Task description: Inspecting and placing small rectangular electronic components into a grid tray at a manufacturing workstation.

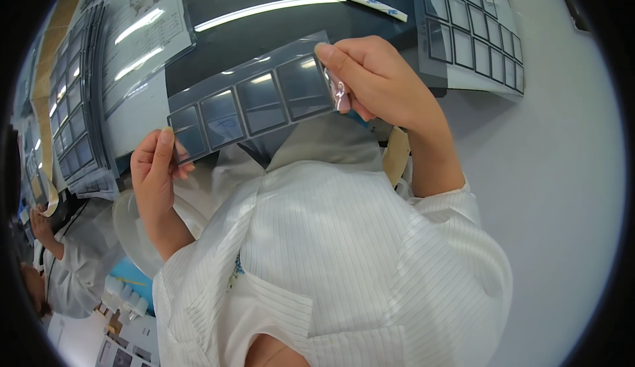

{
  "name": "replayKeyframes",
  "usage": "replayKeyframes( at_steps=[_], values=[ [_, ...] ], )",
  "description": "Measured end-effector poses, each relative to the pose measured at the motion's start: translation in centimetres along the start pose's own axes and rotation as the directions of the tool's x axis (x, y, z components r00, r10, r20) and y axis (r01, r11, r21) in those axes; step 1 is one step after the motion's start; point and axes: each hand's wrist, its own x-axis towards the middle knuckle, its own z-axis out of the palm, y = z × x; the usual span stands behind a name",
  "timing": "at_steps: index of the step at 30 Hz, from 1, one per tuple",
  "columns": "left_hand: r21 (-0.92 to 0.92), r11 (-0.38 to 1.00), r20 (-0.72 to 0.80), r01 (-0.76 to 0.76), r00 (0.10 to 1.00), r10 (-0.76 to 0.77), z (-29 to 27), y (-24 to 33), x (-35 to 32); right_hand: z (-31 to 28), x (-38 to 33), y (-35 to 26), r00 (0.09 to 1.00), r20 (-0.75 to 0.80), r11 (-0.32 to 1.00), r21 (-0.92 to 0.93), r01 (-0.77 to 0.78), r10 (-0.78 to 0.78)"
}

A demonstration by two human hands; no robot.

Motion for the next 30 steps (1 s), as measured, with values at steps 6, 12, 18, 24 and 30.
replayKeyframes(
  at_steps=[6,12,18,24,30],
  values=[
    [-0.011,1.000,-0.011,-0.011,1.000,0.011,0.2,-0.1,0.0,-0.1,0.1,0.3,0.999,0.012,0.999,-0.006,0.038,-0.038],
    [0.004,0.999,-0.001,-0.035,0.999,0.035,0.1,0.1,0.3,-0.4,0.2,0.0,1.000,0.006,1.000,0.018,0.020,-0.020],
    [0.073,0.997,0.005,0.024,1.000,-0.024,0.0,-0.4,0.5,0.4,0.2,-1.0,0.997,-0.035,0.993,0.096,-0.065,0.069],
    [0.023,1.000,0.052,-0.004,0.999,0.003,0.3,0.3,0.0,0.7,-0.5,-1.9,0.999,0.032,0.983,-0.184,-0.006,0.012],
    [0.009,0.991,0.067,-0.134,0.989,0.133,0.3,2.8,1.1,-1.2,0.7,-8.5,0.962,-0.048,0.947,-0.195,0.256,-0.270]
  ],
)
